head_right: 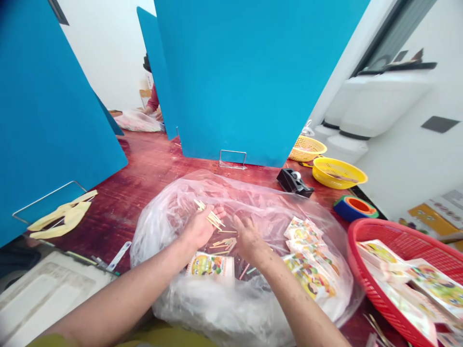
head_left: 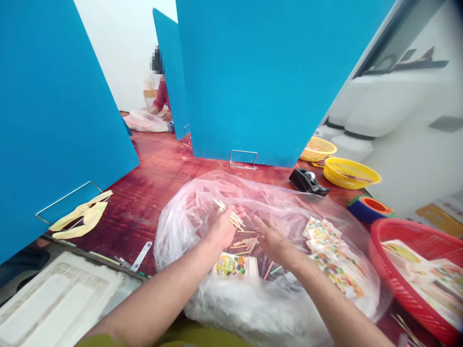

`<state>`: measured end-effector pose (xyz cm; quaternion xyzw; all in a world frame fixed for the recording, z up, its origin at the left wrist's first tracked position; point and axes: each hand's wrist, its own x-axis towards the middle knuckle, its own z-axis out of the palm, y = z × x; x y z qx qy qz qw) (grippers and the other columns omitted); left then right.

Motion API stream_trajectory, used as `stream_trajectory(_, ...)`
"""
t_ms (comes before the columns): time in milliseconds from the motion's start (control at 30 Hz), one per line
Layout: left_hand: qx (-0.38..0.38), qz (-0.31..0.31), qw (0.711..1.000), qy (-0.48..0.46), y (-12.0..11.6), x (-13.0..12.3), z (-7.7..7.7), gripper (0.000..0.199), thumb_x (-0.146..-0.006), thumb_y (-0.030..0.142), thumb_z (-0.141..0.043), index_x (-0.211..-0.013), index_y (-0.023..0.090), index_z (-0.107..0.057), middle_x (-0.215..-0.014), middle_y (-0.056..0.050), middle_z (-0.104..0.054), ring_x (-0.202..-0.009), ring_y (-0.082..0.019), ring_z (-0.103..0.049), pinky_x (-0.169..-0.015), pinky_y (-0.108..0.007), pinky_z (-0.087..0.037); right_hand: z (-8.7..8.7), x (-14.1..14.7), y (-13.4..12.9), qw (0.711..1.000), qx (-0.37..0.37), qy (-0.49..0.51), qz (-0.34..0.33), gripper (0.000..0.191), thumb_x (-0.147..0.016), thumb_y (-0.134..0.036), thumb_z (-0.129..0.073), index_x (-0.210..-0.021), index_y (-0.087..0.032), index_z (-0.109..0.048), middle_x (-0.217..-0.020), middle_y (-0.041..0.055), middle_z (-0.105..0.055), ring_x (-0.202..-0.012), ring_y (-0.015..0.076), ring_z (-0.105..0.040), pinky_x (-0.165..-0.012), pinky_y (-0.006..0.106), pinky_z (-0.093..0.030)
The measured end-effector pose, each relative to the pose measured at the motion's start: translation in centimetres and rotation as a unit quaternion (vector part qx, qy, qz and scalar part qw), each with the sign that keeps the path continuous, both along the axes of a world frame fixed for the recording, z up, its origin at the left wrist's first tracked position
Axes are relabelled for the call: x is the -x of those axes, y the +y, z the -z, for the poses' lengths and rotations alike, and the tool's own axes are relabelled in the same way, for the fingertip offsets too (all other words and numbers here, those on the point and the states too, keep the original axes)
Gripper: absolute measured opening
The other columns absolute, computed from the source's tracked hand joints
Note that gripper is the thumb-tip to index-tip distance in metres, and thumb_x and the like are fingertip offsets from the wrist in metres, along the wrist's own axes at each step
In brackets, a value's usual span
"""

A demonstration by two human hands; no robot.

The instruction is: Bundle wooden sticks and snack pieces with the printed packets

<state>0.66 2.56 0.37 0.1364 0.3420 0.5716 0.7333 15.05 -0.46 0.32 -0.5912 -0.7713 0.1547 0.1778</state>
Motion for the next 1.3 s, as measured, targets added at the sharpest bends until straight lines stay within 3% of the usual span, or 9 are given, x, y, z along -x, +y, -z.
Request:
stream_trajectory(67,-0.013,0.018,1.000,-0.021,0.0,0.3,-0.4,0.008,-0.082,0.018,-0.054,-0.074,0.015,-0.051,-0.075,-0.004,-0.063,-0.074,-0.014,-0.063,-0.081,-0.030,-0.047,-0.6,0.5,0.0,0.999,0.001,0.040,0.002,0.037,-0.080,-0.022,-0.039,-0.112,-0.016,-0.057,-0.111,0.0122,-0.059,-0.101,0.0225,-0.054,-0.085,0.035,-0.044)
stream_trajectory(233,-0.021,0.032,0.998,-0.044,-0.8,0.0,-0.4,0.011,-0.086,0.021,-0.048,-0.078,0.015,-0.051,-0.078,-0.005,-0.063,-0.073,-0.015,-0.062,-0.076,-0.030,-0.048,0.1,3.0,-0.3,0.988,0.055,0.143,0.008,0.029,-0.084,-0.031,-0.036,-0.065,-0.019,-0.056,-0.059,-0.0004,-0.055,-0.056,0.0130,-0.051,-0.054,0.024,-0.043)
stream_trajectory(467,-0.021,0.026,0.999,-0.029,-1.1,-0.7,0.2,0.013,-0.084,0.027,-0.053,-0.078,0.017,-0.048,-0.079,-0.005,-0.063,-0.075,-0.016,-0.062,-0.075,-0.031,-0.048,0.9,4.4,-1.4,0.985,0.055,0.155,0.048,0.031,-0.086,-0.038,-0.036,-0.075,-0.018,-0.056,-0.061,0.0002,-0.055,-0.056,0.0134,-0.050,-0.053,0.024,-0.039)
stream_trajectory(667,0.023,0.014,1.000,0.009,0.1,1.6,-1.5,0.021,-0.090,0.030,-0.042,-0.078,0.017,-0.052,-0.085,-0.005,-0.065,-0.096,-0.018,-0.060,-0.096,-0.039,-0.035,0.2,0.3,-2.7,0.996,0.040,-0.068,0.039,0.025,-0.084,-0.024,-0.035,-0.073,-0.020,-0.057,-0.070,0.0046,-0.060,-0.065,0.0171,-0.057,-0.060,0.027,-0.039)
stream_trajectory(767,0.033,0.052,0.998,-0.015,0.3,2.3,-2.1,0.027,-0.093,0.032,-0.036,-0.080,0.017,-0.054,-0.094,-0.004,-0.066,-0.107,-0.019,-0.055,-0.102,-0.046,-0.026,-0.1,-0.5,-3.2,0.997,0.015,-0.055,0.056,0.020,-0.083,-0.027,-0.040,-0.085,-0.019,-0.058,-0.079,0.0067,-0.061,-0.070,0.0191,-0.060,-0.061,0.028,-0.041)
stream_trajectory(933,-0.022,0.069,0.994,-0.080,-2.0,-0.2,-0.9,0.020,-0.087,0.031,-0.048,-0.075,0.016,-0.056,-0.088,-0.006,-0.066,-0.096,-0.020,-0.060,-0.089,-0.035,-0.041,-0.5,3.0,-2.8,0.996,-0.028,0.079,0.028,0.025,-0.089,-0.031,-0.034,-0.092,-0.021,-0.057,-0.080,0.0055,-0.065,-0.073,0.0177,-0.061,-0.066,0.027,-0.044)
stream_trajectory(1067,-0.065,0.113,0.991,0.020,-3.8,-1.2,0.6,0.033,-0.073,0.046,-0.063,-0.074,0.014,-0.056,-0.075,-0.006,-0.063,-0.077,-0.019,-0.061,-0.070,-0.029,-0.046,-1.6,3.6,-2.8,0.996,0.050,-0.070,0.036,0.030,-0.089,-0.028,-0.033,-0.088,-0.018,-0.060,-0.075,0.0097,-0.066,-0.068,0.0213,-0.062,-0.059,0.029,-0.043)
stream_trajectory(1167,-0.114,0.196,0.967,0.118,-3.9,-0.1,1.0,0.044,-0.068,0.058,-0.062,-0.076,0.015,-0.052,-0.066,-0.001,-0.057,-0.057,-0.012,-0.055,-0.054,-0.024,-0.040,-4.0,1.5,-2.9,0.995,0.056,-0.058,-0.055,0.023,-0.086,-0.032,-0.044,-0.079,-0.019,-0.062,-0.069,0.0049,-0.064,-0.062,0.0168,-0.059,-0.057,0.026,-0.042)
stream_trajectory(1300,-0.235,0.325,0.880,0.257,-3.2,1.5,0.3,0.040,-0.075,0.055,-0.055,-0.074,0.016,-0.050,-0.058,0.005,-0.047,-0.047,-0.005,-0.040,-0.047,-0.020,-0.029,-6.9,-0.3,-2.3,0.983,-0.151,0.037,-0.098,0.026,-0.087,-0.032,-0.043,-0.104,-0.019,-0.058,-0.092,0.0086,-0.061,-0.078,0.0174,-0.057,-0.070,0.029,-0.047)
